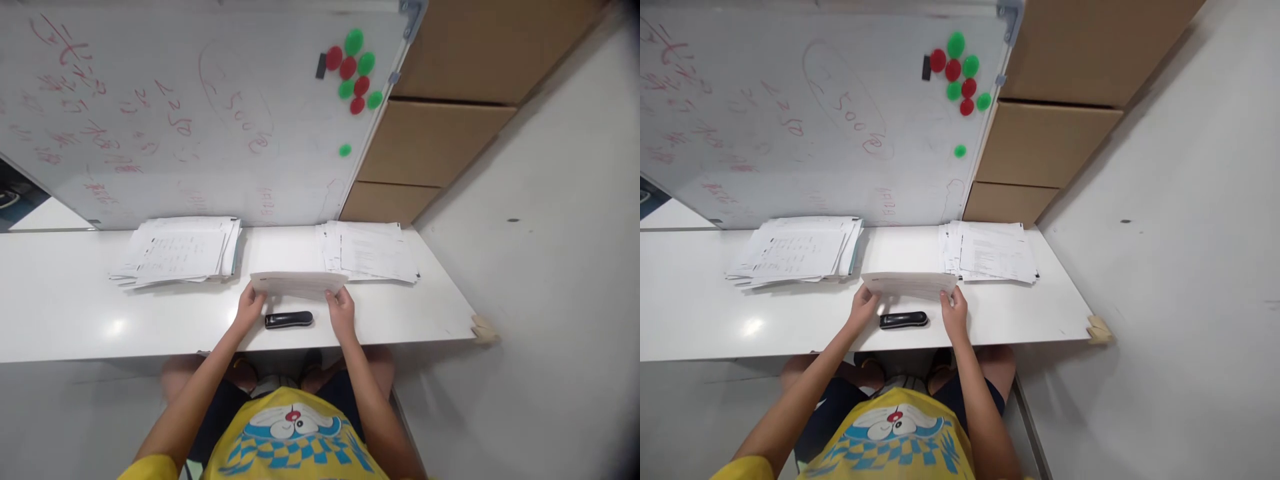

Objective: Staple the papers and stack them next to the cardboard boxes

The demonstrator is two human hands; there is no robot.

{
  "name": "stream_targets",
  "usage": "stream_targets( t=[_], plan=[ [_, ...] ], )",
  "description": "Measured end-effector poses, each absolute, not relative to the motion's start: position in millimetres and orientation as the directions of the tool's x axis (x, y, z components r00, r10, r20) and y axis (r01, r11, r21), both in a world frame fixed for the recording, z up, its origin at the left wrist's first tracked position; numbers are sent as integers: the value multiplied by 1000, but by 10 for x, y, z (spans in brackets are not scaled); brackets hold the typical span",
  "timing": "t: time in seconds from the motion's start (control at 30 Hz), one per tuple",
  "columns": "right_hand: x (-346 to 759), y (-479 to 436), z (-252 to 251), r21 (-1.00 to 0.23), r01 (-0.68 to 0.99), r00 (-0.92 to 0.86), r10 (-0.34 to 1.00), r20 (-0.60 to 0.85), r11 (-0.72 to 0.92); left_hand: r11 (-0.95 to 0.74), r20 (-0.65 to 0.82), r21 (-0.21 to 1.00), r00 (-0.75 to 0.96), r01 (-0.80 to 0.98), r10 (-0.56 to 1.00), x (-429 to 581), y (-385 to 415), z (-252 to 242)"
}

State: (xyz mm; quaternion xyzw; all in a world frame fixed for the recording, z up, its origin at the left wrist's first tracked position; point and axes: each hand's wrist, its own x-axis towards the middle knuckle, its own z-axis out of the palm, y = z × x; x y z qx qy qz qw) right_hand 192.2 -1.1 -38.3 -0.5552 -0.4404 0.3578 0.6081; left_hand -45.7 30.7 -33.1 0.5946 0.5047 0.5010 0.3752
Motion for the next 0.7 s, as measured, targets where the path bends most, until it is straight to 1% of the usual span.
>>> stream_targets(
  t=[0.1,0.27,0.37,0.43,0.5,0.53,0.57,0.6,0.63,0.7],
  plan=[
    [1966,-18,-398,-989,110,344,930,130,97,-196,205,953,-13,230,979,-451,311,-285],
    [1976,21,-346,-971,216,315,934,170,103,-167,181,954,-31,250,983,-422,345,-249],
    [2021,-22,-282,-969,239,314,940,134,58,-161,174,953,-27,257,984,-435,289,-234],
    [2139,-134,-228,-963,270,348,930,119,22,-191,206,943,-28,274,978,-475,218,-182],
    [2348,-306,-180,-954,300,427,898,107,-30,-262,289,899,-24,352,957,-521,151,-96],
    [2478,-404,-163,-955,287,480,874,83,-68,-314,342,852,10,418,940,-534,127,-49],
    [2617,-502,-154,-966,239,528,848,40,-103,-377,385,786,88,490,919,-536,111,-4],
    [2755,-595,-155,-978,158,563,826,-23,-135,-445,403,706,204,551,892,-523,104,35],
    [2885,-679,-165,-985,58,577,811,-100,-163,-515,388,621,339,590,857,-493,102,64],
    [3099,-810,-211,-967,-126,543,801,-252,-219,-637,283,488,582,597,762,-394,106,88]
  ],
)
